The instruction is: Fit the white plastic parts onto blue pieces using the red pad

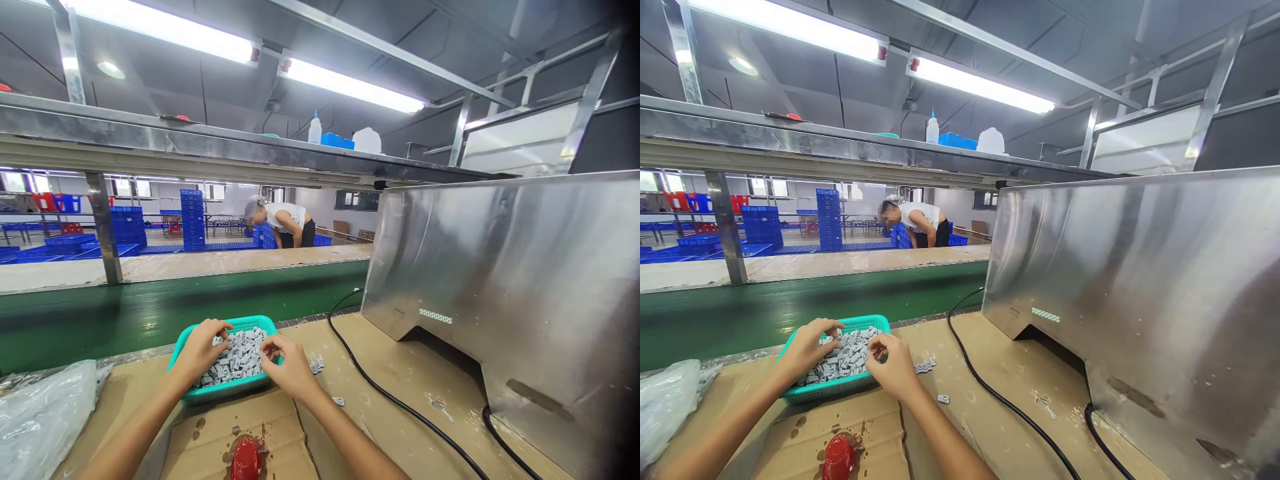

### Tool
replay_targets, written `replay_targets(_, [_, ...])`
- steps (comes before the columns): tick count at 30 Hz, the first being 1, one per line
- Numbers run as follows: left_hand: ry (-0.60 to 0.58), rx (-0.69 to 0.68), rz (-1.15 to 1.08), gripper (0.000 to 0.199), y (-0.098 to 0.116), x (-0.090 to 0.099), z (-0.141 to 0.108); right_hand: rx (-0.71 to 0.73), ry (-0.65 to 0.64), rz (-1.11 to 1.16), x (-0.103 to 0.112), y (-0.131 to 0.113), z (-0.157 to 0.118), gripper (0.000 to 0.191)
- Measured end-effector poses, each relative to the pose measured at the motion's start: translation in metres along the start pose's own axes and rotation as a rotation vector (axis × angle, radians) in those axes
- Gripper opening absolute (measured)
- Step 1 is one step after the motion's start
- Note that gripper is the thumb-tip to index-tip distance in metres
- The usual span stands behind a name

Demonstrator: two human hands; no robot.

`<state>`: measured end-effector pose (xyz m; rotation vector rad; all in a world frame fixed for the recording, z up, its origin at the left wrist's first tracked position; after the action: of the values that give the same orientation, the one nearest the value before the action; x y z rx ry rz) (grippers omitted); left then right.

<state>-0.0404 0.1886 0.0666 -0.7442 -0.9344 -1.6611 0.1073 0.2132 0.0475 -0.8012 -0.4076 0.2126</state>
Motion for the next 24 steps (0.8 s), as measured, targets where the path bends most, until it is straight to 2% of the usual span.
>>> replay_targets(13, [-0.022,-0.033,-0.017,0.016,0.0063,0.0007,0.0007,-0.002,-0.004,-0.008,-0.0004,0.0,0.0003,0.013])
replay_targets(20, [-0.046,0.013,-0.054,0.023,-0.0013,-0.0055,0.0003,0.001,-0.004,-0.014,0.0002,-0.002,-0.0003,0.013])
replay_targets(24, [-0.038,0.023,-0.045,0.018,-0.003,-0.0046,-0.0002,0.004,-0.008,-0.013,-0.0012,-0.0006,-0.0002,0.013])
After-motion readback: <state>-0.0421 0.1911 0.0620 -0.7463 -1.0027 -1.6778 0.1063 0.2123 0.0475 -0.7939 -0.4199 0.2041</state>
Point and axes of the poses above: each hand's wrist, its own z-axis towards the middle knuckle, its own x-axis out of the back of the hand, y = z × x, the point moved 10 cm from there along z, towards the middle knuckle, and after that the axes turned 6 degrees about z, right-handed, at the moved point
